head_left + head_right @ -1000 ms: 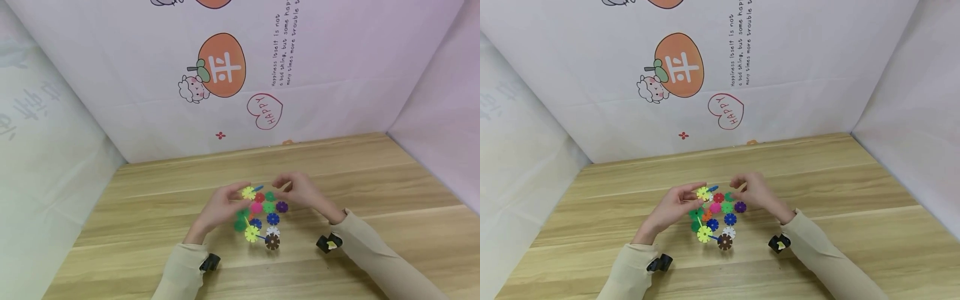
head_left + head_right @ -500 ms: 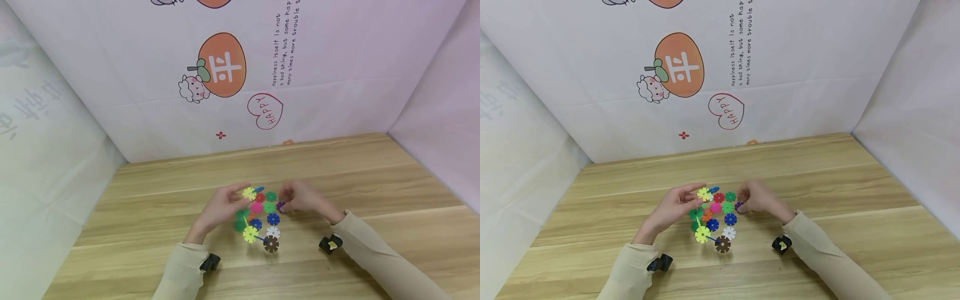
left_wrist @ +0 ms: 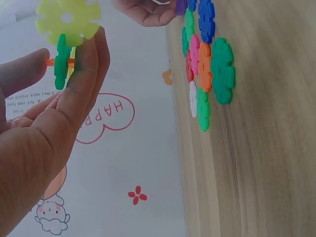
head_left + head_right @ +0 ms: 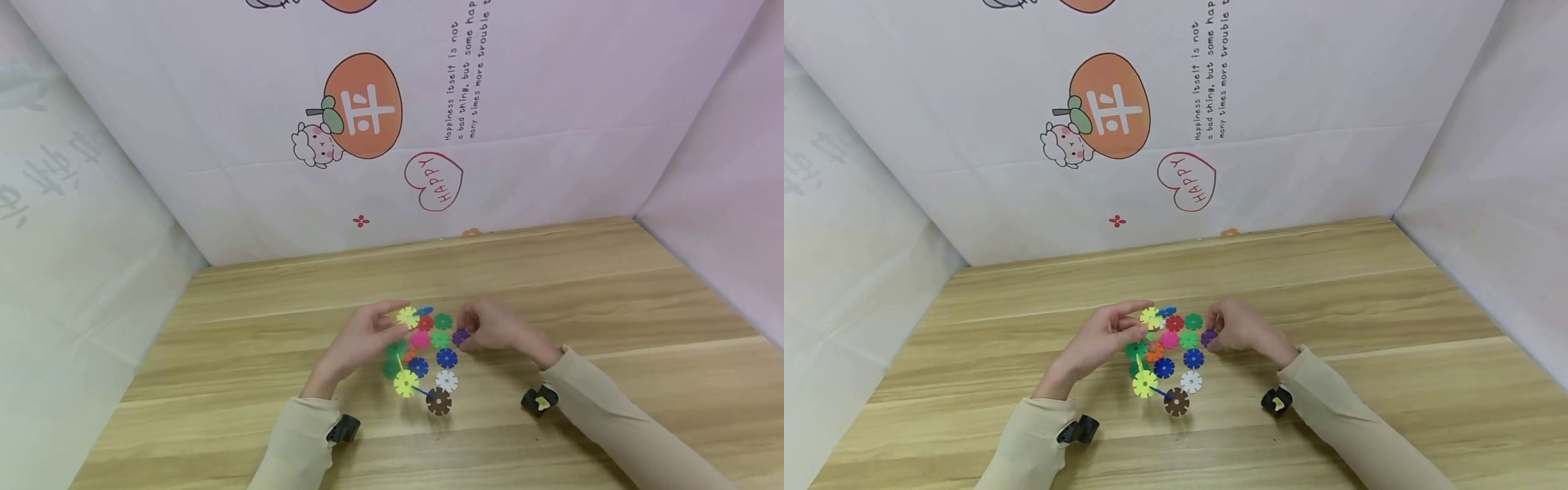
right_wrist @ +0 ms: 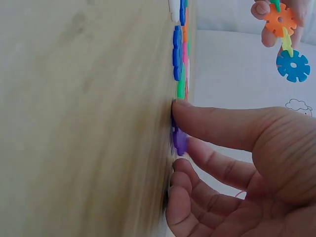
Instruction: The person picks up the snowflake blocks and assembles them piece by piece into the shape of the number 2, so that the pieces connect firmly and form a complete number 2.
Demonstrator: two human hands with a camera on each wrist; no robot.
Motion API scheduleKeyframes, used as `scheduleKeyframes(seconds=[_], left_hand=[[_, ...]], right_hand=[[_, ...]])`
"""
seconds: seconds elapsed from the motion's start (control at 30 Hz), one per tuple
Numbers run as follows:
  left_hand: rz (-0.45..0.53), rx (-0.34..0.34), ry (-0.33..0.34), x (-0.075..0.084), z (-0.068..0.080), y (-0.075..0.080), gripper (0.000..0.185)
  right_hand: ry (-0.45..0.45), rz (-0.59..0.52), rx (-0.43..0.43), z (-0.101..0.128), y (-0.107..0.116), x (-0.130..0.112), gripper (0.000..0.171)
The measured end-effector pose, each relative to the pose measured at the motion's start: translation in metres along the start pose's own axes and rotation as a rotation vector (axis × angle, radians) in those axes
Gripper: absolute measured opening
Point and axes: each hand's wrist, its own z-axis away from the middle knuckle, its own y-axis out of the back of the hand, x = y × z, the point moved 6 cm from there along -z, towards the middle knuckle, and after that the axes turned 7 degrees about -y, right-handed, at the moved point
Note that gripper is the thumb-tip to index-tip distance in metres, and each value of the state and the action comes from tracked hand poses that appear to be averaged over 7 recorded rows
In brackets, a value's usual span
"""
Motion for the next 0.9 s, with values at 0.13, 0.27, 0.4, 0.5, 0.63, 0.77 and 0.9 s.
scheduleKeyframes(seconds=[0.13, 0.27, 0.4, 0.5, 0.63, 0.77, 0.9], left_hand=[[-0.013, 0.003, 0.002, 0.000, 0.001, 0.001, 0.043], [-0.037, -0.006, -0.004, 0.000, 0.002, 0.001, 0.043], [-0.044, -0.016, -0.011, 0.000, 0.002, 0.002, 0.044], [-0.047, -0.015, -0.008, 0.000, 0.003, 0.003, 0.044], [-0.048, -0.004, -0.003, 0.000, 0.004, 0.005, 0.044], [-0.031, 0.004, -0.011, 0.000, 0.004, 0.007, 0.044], [-0.027, 0.008, -0.013, 0.000, 0.004, 0.008, 0.044]], right_hand=[[-0.006, -0.022, 0.006, 0.003, 0.000, -0.003, 0.023], [0.008, -0.107, 0.038, 0.006, 0.004, -0.009, 0.015], [0.035, -0.291, 0.080, 0.008, 0.014, -0.020, 0.013], [0.073, -0.420, 0.096, 0.009, 0.023, -0.032, 0.012], [0.105, -0.492, 0.105, 0.011, 0.032, -0.048, 0.011], [0.095, -0.505, 0.110, 0.012, 0.035, -0.057, 0.012], [0.081, -0.513, 0.115, 0.013, 0.035, -0.060, 0.012]])
